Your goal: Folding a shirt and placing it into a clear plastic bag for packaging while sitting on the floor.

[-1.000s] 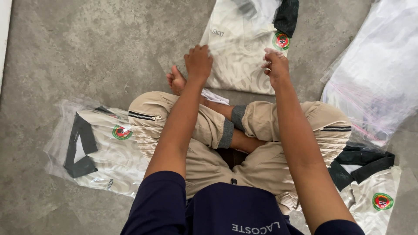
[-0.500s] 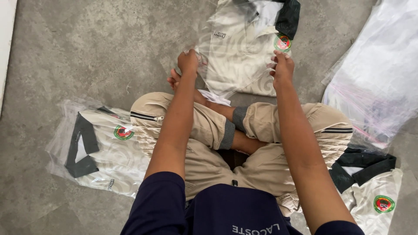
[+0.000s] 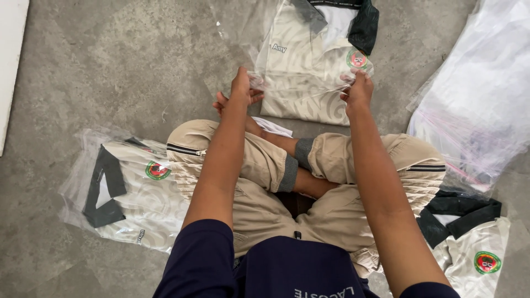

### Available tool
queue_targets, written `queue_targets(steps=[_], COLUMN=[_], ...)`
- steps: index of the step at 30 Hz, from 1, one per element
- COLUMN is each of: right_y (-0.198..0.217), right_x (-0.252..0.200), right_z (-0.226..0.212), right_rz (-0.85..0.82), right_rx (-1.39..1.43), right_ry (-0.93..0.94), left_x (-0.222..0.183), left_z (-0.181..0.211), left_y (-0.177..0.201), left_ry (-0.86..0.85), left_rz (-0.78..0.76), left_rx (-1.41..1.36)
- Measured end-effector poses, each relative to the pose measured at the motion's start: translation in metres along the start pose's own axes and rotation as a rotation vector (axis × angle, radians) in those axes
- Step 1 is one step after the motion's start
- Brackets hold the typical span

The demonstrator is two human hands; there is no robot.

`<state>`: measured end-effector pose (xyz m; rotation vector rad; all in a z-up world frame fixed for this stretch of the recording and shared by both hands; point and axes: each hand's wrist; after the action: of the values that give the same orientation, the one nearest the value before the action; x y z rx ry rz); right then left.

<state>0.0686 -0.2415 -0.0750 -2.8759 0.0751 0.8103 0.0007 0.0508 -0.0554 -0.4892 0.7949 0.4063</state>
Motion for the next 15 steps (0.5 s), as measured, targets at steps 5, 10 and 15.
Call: queue_targets(steps=[5,10,15], right_y=[-0.004,-0.027,-0.028], right_x=[-0.015,-0.056,-0.06], right_z=[-0.011,-0.046,-0.048], right_rz=[-0.035,0.022,-0.018], right_rx=[0.016,0.019,-0.051], right_ry=[-0.024,-0.081,-0.086], left_x=[-0.057,-0.022,-0.024], left_z=[0.008,0.001,-0.014], left_y=[-0.03,-0.025,-0.044], left_ry=[-0.377,-0.957,-1.28], left_rz=[0.332,0.657,0.22], left_rx=[0.826,1.287,1.764])
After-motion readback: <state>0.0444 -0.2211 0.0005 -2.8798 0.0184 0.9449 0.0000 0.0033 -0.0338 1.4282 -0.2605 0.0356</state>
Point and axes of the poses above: each hand's wrist, its own x-axis towards the middle knuckle, its own y-axis out of the back of the hand, z = x × y, and after that the axes turned 13 degrees about -z, right-handed
